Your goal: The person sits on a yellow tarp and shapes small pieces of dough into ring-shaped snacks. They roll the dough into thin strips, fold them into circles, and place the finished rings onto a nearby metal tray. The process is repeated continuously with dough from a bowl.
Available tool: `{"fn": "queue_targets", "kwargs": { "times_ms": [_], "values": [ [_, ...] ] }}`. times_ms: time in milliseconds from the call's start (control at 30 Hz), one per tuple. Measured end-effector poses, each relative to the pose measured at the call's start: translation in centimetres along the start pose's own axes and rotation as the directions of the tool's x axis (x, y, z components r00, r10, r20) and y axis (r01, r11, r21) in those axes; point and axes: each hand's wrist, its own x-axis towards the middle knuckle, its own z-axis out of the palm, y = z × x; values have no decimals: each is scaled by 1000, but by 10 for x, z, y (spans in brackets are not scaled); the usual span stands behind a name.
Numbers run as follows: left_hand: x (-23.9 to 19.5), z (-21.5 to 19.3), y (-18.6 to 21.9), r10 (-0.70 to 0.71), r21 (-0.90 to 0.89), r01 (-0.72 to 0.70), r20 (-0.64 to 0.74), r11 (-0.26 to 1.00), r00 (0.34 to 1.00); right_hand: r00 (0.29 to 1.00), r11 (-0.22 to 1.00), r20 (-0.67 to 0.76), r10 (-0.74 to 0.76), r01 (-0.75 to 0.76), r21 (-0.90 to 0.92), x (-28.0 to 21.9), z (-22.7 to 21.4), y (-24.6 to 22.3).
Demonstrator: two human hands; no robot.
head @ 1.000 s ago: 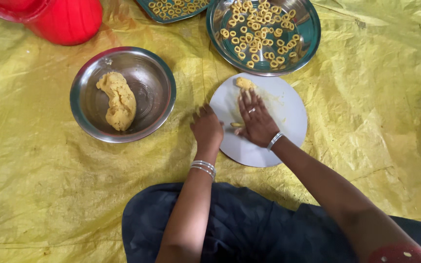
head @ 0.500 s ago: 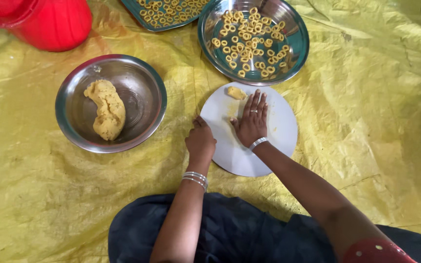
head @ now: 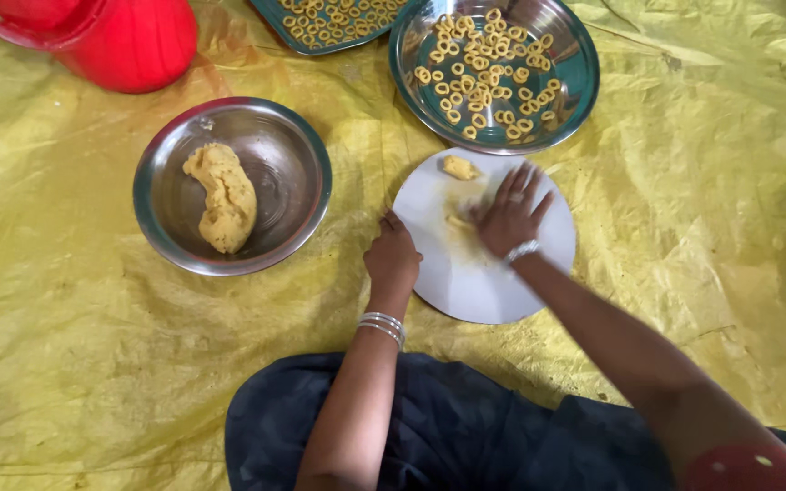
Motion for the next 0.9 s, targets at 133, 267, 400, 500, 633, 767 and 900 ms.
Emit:
{"fn": "queue_targets", "kwargs": {
  "times_ms": [133,267,400,500,633,767,900],
  "values": [
    [3,4,1,8,13,-8,11,1000,1000,943,968,-315,-104,168,184,63,-2,41],
    [5,6,-1,6,5,-7,20,1000,1000,931,951,-222,-290,307,45,40,3,27],
    [1,6,-2,25,-18,-26,-42,999,999,952,945,-10,-307,306,117,-51,3,-12],
    [4,-1,4,23,-3,-23,-15,1000,1000,935,932,-19,-354,354,84,-74,-15,-21],
    [-4,2,-2,23,-22,-24,-14,999,1000,995,996,-53,-86,87,6,-24,-39,-13],
    [-1,0,1,30,-10,-31,-19,999,999,980,979,-27,-195,193,-62,-26,-43,-22],
    [1,5,-2,44,-42,-45,-38,998,998,895,890,86,-437,445,-101,-107,-14,-53]
  ]
}}
